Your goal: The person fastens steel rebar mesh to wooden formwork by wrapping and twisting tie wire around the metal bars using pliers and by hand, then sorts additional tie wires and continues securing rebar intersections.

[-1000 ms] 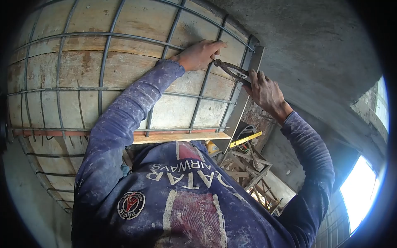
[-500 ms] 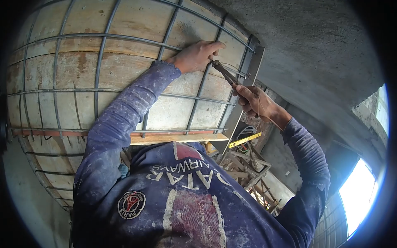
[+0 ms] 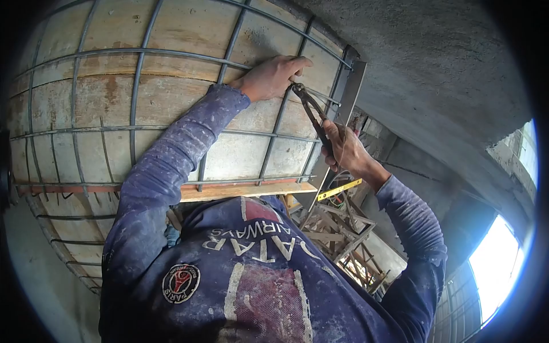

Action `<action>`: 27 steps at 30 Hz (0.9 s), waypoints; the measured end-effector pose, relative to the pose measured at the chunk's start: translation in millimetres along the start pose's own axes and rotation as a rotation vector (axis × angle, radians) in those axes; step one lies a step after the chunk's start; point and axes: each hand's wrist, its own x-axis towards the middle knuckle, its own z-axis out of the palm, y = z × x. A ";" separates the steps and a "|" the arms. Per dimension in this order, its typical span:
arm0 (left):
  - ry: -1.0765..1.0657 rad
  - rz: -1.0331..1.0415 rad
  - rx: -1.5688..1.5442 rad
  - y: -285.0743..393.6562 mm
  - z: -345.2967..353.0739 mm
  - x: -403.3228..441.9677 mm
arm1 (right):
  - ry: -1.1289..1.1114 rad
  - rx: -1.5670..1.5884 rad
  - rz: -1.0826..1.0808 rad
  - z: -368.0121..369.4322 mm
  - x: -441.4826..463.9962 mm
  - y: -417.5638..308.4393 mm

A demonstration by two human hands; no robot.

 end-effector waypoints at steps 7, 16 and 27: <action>-0.034 0.055 -0.011 -1.7 1.2 0.9 | -0.423 0.905 0.249 -3.0 3.9 11.7; -0.018 -0.006 -0.010 0.5 -0.7 -0.2 | 0.734 -0.966 -0.491 36.1 -10.0 34.3; 0.016 0.040 -0.055 -2.8 4.3 0.2 | -0.350 1.012 0.197 1.3 1.8 32.6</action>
